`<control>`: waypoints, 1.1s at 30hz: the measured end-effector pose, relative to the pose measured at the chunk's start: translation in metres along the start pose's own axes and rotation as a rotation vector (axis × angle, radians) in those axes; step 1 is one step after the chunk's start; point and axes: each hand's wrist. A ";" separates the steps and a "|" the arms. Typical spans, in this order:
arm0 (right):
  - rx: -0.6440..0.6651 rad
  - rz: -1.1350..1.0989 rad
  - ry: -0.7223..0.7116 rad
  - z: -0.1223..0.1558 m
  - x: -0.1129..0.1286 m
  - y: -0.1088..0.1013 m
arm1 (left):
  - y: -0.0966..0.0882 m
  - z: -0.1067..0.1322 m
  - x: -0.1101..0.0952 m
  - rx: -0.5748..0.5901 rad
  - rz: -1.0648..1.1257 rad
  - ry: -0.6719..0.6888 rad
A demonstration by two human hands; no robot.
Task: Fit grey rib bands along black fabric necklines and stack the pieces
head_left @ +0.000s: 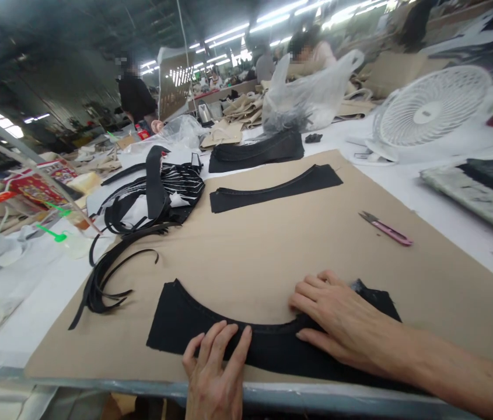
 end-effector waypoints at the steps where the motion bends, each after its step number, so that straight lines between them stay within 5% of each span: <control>1: 0.021 -0.019 0.008 0.000 0.000 -0.003 | -0.001 -0.001 0.000 0.002 -0.002 0.002; 7: 0.118 -0.146 0.066 -0.005 -0.002 -0.006 | -0.006 -0.005 -0.005 0.006 -0.036 0.051; 18: 0.190 -0.144 0.092 0.001 -0.001 -0.005 | 0.016 0.002 -0.024 -0.013 -0.034 0.334; 33: 0.070 0.196 -0.363 -0.028 0.008 0.015 | 0.009 -0.009 -0.028 -0.049 -0.052 0.360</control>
Point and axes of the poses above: each hand's wrist, its own z-axis away from the middle knuckle, its own y-axis out of the palm, x = y × z, and after that the axes turned 3 degrees about z, right-handed
